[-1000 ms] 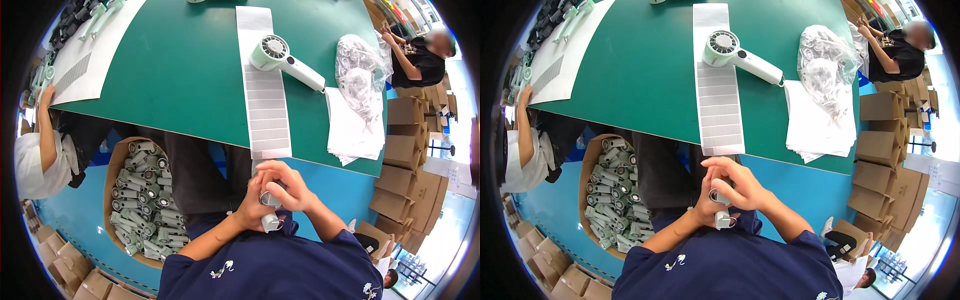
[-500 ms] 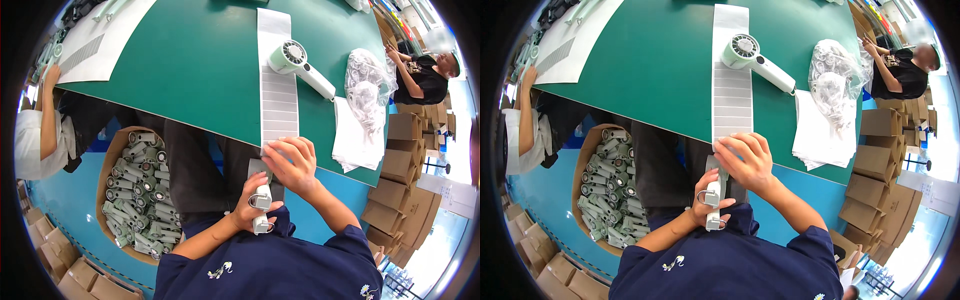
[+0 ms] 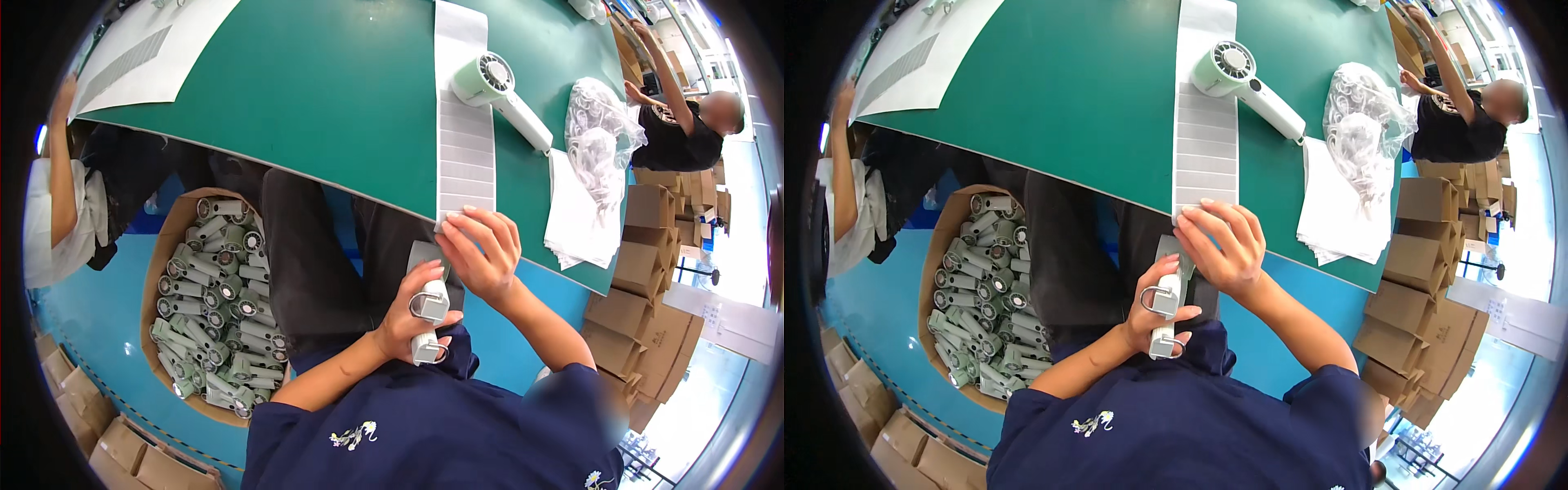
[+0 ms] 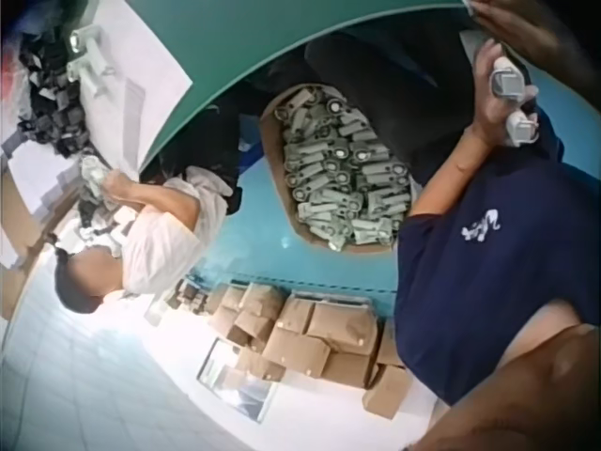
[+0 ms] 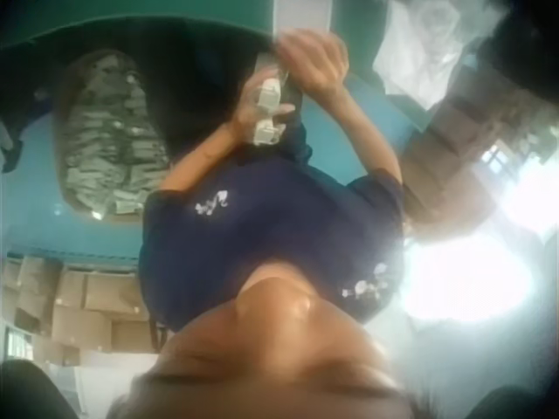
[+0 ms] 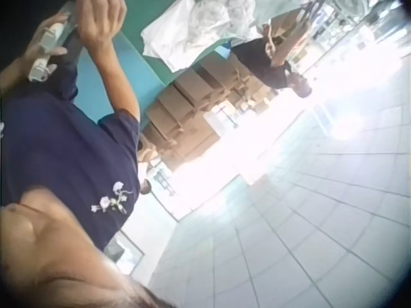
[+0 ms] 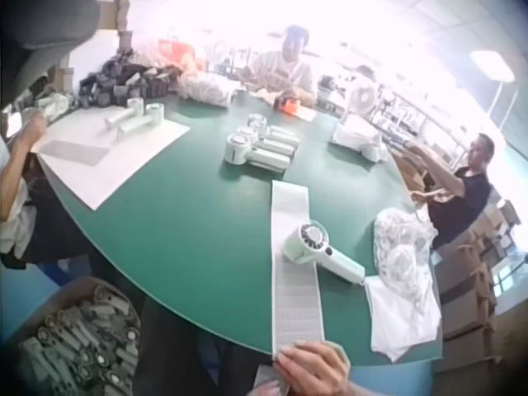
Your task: Apply small adhesive labels to the base of portable hand-held fans at an assembly line.
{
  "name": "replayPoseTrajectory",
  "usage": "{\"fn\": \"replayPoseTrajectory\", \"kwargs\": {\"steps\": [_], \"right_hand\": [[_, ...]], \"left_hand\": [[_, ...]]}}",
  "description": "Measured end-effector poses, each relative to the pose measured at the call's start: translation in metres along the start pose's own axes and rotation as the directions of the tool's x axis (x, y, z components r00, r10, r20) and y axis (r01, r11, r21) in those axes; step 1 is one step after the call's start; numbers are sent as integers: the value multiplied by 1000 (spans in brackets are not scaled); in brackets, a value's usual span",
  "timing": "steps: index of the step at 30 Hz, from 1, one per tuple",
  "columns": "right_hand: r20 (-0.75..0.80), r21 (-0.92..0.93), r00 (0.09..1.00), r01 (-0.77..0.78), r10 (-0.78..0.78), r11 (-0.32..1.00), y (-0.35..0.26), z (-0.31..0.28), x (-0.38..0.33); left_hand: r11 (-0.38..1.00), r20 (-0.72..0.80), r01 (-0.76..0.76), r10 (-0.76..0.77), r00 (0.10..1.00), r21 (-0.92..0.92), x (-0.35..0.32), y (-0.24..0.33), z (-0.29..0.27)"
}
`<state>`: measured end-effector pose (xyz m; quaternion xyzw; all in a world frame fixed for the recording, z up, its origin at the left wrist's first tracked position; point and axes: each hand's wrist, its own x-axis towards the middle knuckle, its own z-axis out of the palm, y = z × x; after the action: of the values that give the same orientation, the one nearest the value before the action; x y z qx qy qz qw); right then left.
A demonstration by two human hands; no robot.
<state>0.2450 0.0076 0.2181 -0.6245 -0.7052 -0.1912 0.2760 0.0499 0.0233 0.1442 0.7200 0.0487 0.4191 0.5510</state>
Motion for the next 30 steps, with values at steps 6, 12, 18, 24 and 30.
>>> {"fn": "replayPoseTrajectory", "kwargs": {"steps": [6,12,18,24,30], "right_hand": [[-51,-27,999,6,-7,1000,0,7,-5],[-63,-16,997,32,-33,999,1,9,-7],[-64,-55,997,39,-42,998,-1,9,-5],[-83,-81,996,-26,20,996,-9,14,-7],[-101,-59,990,-107,100,993,-15,21,-13]], "left_hand": [[999,-19,-25,24,1000,-31,-1,-2,0],[998,-40,-29,26,999,-55,-2,-2,-3],[997,-62,-39,34,998,-72,-2,0,-3],[994,-73,-44,37,997,-96,-1,2,-4],[994,-68,-59,53,996,-93,-1,3,-6]]}}
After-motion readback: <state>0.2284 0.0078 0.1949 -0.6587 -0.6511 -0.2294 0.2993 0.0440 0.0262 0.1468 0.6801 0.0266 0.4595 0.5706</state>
